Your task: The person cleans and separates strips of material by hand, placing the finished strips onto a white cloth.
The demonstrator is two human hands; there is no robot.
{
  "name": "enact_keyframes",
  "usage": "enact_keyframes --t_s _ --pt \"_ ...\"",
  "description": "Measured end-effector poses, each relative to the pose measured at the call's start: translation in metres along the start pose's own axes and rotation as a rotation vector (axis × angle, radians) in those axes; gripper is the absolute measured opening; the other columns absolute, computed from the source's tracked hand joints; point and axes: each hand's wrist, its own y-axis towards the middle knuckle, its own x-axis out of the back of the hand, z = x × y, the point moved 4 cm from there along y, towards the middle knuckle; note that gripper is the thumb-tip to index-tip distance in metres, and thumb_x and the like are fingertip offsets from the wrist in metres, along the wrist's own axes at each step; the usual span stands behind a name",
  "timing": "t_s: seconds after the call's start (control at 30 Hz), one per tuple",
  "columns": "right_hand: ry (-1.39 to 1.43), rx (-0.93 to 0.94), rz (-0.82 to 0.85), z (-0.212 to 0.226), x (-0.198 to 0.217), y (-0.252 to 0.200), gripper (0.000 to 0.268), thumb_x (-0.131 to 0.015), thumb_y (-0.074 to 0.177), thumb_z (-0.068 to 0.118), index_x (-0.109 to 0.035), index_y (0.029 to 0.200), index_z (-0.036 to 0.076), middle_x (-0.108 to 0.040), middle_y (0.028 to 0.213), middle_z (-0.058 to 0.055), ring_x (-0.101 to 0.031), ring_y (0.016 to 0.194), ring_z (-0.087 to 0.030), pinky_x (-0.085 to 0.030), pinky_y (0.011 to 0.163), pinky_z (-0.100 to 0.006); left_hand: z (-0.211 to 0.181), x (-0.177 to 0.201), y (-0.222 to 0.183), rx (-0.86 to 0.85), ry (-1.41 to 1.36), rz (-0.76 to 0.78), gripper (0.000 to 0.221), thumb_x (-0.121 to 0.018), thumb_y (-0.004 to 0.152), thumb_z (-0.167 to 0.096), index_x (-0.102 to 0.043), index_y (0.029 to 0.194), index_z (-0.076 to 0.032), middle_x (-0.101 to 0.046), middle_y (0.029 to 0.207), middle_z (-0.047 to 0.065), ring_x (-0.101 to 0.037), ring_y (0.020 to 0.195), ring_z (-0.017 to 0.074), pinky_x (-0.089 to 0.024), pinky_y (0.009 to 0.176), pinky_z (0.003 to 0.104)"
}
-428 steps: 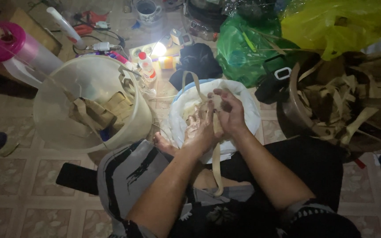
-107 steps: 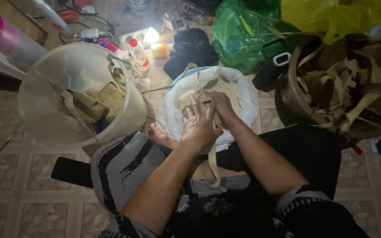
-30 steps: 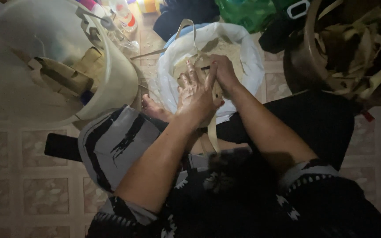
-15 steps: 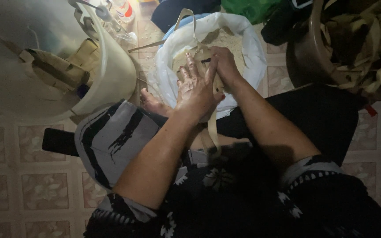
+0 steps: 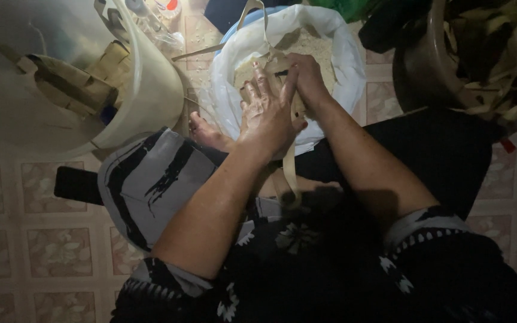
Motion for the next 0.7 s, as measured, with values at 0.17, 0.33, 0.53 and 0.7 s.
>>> enact_keyframes --t_s 0.17,0.33,0.53,0.7 --pt "0.127 -0.033 0.027 0.007 0.000 -0.006 0.019 -0.051 0.091 0.014 -0.061 0.076 0.008 -0.061 0.080 0.000 -0.051 0.075 -0.010 -0.046 0.071 -0.026 0.007 -0.012 0.010 0.005 0.036 0.020 0.107 -0.080 0.089 -0.041 -0.005 0.163 -0.025 0.007 0.159 0.044 -0.017 0.143 0.0674 -0.034 0.105 0.072" --pt "0.099 -0.078 0.021 0.012 -0.002 -0.008 0.019 -0.052 0.090 0.015 -0.062 0.075 0.009 -0.062 0.082 0.000 -0.051 0.078 -0.009 -0.046 0.075 -0.025 0.007 -0.013 0.010 -0.020 0.055 -0.001 0.108 -0.081 0.089 -0.042 -0.005 0.163 -0.023 0.002 0.157 0.046 -0.018 0.141 0.0691 -0.035 0.102 0.074" --pt "0.140 -0.063 -0.012 0.009 -0.002 -0.007 0.022 -0.051 0.091 0.018 -0.062 0.075 0.006 -0.062 0.082 -0.002 -0.052 0.076 -0.012 -0.047 0.075 -0.028 0.007 -0.013 0.009 -0.010 0.035 -0.023 0.106 -0.081 0.089 -0.040 -0.007 0.163 -0.027 0.005 0.159 0.043 -0.018 0.142 0.0681 -0.036 0.104 0.074" --pt "0.166 -0.085 0.000 0.010 -0.002 -0.010 0.020 -0.051 0.092 0.018 -0.060 0.076 0.010 -0.061 0.083 0.001 -0.051 0.076 -0.009 -0.047 0.073 -0.027 0.009 -0.016 0.012 -0.011 0.040 -0.030 0.109 -0.083 0.087 -0.041 -0.008 0.163 -0.027 0.005 0.158 0.044 -0.020 0.142 0.0684 -0.038 0.103 0.073"
